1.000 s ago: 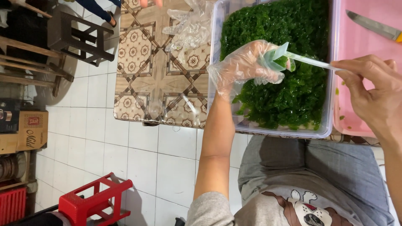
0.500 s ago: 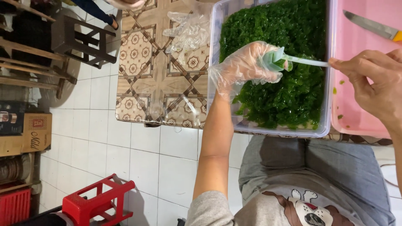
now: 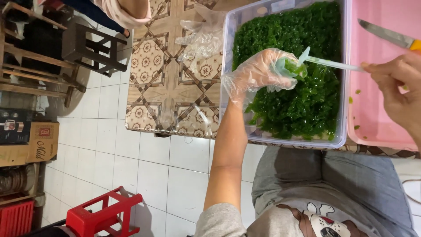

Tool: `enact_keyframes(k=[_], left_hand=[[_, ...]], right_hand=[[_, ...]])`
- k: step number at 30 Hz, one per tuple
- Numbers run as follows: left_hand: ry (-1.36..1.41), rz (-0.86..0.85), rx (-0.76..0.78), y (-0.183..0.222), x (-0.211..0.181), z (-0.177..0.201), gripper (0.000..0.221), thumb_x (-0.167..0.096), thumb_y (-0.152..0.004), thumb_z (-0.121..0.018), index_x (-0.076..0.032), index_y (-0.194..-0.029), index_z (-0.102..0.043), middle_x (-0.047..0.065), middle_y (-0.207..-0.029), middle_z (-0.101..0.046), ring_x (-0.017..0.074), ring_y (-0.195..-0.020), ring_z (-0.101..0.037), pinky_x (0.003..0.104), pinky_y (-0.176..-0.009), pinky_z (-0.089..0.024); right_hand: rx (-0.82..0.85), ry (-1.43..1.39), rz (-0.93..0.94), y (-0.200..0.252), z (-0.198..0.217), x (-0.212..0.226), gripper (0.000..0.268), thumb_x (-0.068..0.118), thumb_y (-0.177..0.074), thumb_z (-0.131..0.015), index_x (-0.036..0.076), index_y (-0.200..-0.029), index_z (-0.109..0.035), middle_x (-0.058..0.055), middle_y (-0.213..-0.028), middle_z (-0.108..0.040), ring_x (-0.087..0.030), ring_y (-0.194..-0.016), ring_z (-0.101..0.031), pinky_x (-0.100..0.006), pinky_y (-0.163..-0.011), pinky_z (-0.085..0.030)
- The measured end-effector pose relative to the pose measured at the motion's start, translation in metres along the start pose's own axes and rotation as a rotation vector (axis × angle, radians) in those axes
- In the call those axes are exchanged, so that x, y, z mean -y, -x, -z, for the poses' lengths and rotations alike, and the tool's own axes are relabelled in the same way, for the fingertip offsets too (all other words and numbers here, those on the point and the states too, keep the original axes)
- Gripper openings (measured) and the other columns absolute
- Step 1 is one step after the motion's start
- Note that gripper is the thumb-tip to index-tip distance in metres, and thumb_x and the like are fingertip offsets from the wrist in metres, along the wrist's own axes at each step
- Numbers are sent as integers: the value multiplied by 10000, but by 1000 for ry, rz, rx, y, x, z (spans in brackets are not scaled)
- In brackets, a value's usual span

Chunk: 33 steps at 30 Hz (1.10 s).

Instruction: The person is scooping green jelly from a large clear container into small blue plastic molds using a small plastic scoop.

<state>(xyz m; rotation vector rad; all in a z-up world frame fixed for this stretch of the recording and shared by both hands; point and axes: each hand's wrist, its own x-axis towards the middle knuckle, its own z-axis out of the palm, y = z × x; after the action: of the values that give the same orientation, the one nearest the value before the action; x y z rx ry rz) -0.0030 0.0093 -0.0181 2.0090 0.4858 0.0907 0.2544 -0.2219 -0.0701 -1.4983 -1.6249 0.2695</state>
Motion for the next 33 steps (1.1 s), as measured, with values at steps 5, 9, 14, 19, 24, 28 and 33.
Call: enact_keyframes(k=[5, 9, 14, 19, 24, 28, 33], left_hand=[[284, -122, 69, 4, -12, -3, 263, -160, -839, -851, -163, -1076, -737, -49, -969, -752, 79, -858, -709, 212, -859, -573], [275, -130, 74, 1, -2, -3, 219, -155, -836, -835, -143, -1020, -717, -19, -969, -741, 116, -875, -719, 248, -868, -595], [228, -97, 63, 0, -1, -3, 247, -171, -820, -856, -147, -1024, -717, -34, -947, -756, 100, -846, -744, 252, -878, -599], [162, -123, 62, -2, -3, -3, 231, -177, -828, -835, -181, -1028, -720, -51, -965, -751, 94, -854, -725, 258, -887, -582], [137, -142, 46, 0, -8, -3, 237, -231, -841, -810, -183, -1056, -721, -45, -1024, -744, 100, -877, -718, 250, -884, -573], [79, -117, 27, -2, -7, -5, 233, -219, -831, -838, -204, -1040, -737, -77, -988, -734, 87, -894, -689, 247, -911, -500], [168, -77, 22, -1, -9, -5, 209, -207, -805, -840, -152, -972, -728, -43, -905, -738, 89, -807, -701, 235, -806, -573]], right_hand=[[16, -11, 4, -6, -7, 14, 172, -191, -1198, -704, -72, -1304, -769, -142, -904, -637, -200, -735, -553, -309, -693, -430], [29, 18, -18, -6, -8, 21, 135, -130, -1233, -705, -33, -1296, -775, -114, -931, -640, -175, -705, -536, -287, -671, -351], [7, 99, 45, -4, -8, 16, 172, -114, -1250, -734, 37, -1307, -793, -55, -929, -664, -158, -758, -571, -340, -909, -354], [8, 70, 4, -2, -6, 18, 209, -147, -1233, -719, -8, -1372, -790, -110, -993, -664, -185, -767, -556, -337, -852, -391], [11, 23, -71, 3, -8, 15, 244, -153, -1243, -695, -17, -1431, -769, -130, -938, -573, -225, -792, -507, -356, -812, -404], [22, -12, -23, 1, -10, 12, 319, -160, -1209, -684, -29, -1495, -733, -155, -966, -600, -230, -812, -536, -338, -751, -400], [32, 104, -16, 3, -14, 9, 312, -91, -1232, -713, 93, -1478, -773, -67, -879, -591, -167, -797, -549, -318, -873, -345]])
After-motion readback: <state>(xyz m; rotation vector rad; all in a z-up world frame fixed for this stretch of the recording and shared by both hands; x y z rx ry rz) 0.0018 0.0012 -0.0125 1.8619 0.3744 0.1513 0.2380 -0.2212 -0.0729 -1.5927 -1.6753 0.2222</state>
